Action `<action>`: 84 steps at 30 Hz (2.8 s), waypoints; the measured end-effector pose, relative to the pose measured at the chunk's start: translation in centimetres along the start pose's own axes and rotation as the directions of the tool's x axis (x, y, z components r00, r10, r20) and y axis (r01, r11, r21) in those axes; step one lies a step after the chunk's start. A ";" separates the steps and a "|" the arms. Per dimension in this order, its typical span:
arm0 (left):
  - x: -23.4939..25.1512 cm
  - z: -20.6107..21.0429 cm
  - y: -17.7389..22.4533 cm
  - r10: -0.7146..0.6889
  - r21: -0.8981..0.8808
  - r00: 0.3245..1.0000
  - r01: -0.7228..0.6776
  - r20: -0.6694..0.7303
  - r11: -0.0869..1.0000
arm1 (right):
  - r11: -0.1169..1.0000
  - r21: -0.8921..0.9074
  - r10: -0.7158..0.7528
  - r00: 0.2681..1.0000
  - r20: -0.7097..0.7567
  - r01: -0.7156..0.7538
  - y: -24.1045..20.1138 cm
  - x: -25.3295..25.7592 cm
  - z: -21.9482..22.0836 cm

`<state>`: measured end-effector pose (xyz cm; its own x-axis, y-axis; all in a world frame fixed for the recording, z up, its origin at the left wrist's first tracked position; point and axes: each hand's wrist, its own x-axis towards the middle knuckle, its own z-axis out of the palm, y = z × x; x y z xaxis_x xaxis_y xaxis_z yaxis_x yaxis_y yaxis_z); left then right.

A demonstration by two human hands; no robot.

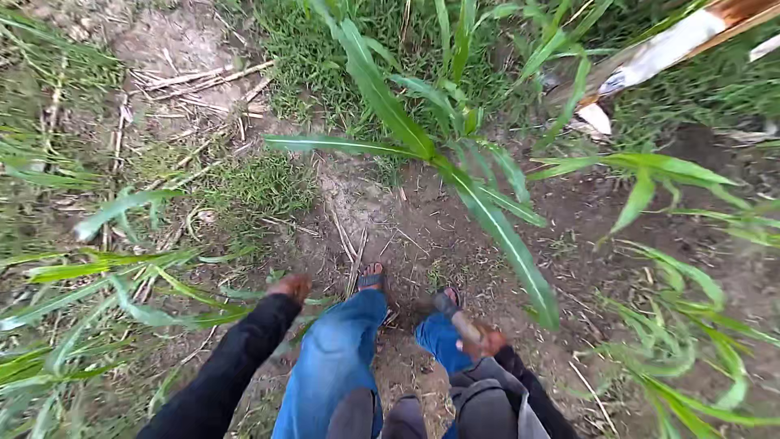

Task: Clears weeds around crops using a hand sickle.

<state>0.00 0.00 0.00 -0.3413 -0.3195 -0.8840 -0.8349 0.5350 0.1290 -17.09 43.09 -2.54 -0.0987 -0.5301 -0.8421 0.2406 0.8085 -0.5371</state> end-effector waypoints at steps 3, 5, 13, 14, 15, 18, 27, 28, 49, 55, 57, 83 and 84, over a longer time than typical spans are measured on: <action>12.4 1.1 0.0 0.028 0.081 1.000 -0.028 0.007 0.996 | 0.988 0.145 0.088 0.960 -0.264 -0.051 6.4 11.8 -3.6; 19.6 2.1 2.4 0.142 0.146 0.990 -0.142 0.005 0.979 | 0.949 0.281 0.207 0.955 -0.212 -0.143 2.5 14.8 -7.7; 38.7 3.3 15.7 0.201 0.333 0.979 -0.196 0.021 0.922 | 0.835 0.549 0.207 0.945 -0.255 -0.036 6.7 23.8 -11.5; 40.4 3.7 16.4 0.222 0.322 0.974 -0.200 -0.035 0.925 | 0.861 0.509 0.199 0.933 -0.299 -0.020 6.7 23.7 -11.2; 42.1 4.0 17.0 0.231 0.303 0.970 -0.197 -0.079 0.932 | 0.884 0.468 0.173 0.918 -0.356 0.014 6.3 23.2 -10.6; 44.3 3.6 18.2 0.219 0.161 0.966 -0.196 -0.140 0.967 | 0.859 0.483 0.120 0.851 -0.512 0.170 6.0 21.1 -6.3; 46.4 3.3 16.1 0.336 -0.030 0.900 -0.358 -0.278 0.933 | 0.727 0.646 0.197 0.832 -0.519 0.231 9.7 28.3 0.0; 45.9 3.4 16.2 0.359 -0.029 0.878 -0.387 -0.315 0.922 | 0.719 0.645 0.196 0.813 -0.547 0.260 8.7 30.0 -0.3; 47.1 4.1 19.2 0.285 -0.079 0.878 -0.339 -0.385 0.937 | 0.953 0.189 0.003 0.619 -0.785 0.236 4.2 29.1 3.3; 45.5 4.3 15.6 0.051 -0.741 0.885 -0.417 -0.462 0.527 | 0.915 0.317 0.081 0.655 -0.751 0.249 8.0 20.6 2.1; 45.2 3.4 14.3 -0.021 -0.824 0.906 -0.375 -0.423 0.425 | 0.818 0.504 0.174 0.716 -0.677 0.278 9.4 18.4 3.3; 45.2 4.9 16.8 0.181 0.129 0.950 -0.152 -0.256 0.980 | 0.703 0.684 0.257 0.826 -0.501 0.196 5.4 28.8 4.3; 45.1 4.7 17.2 0.169 0.126 0.956 -0.142 -0.238 0.982 | 0.719 0.672 0.275 0.815 -0.511 0.179 4.0 30.0 3.3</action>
<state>-27.71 -1.53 -39.81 -0.5705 -0.4013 -0.7166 -0.7166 0.6694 0.1956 -15.94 29.61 -29.78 -0.5076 -0.0792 -0.8579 0.8041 0.3141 -0.5048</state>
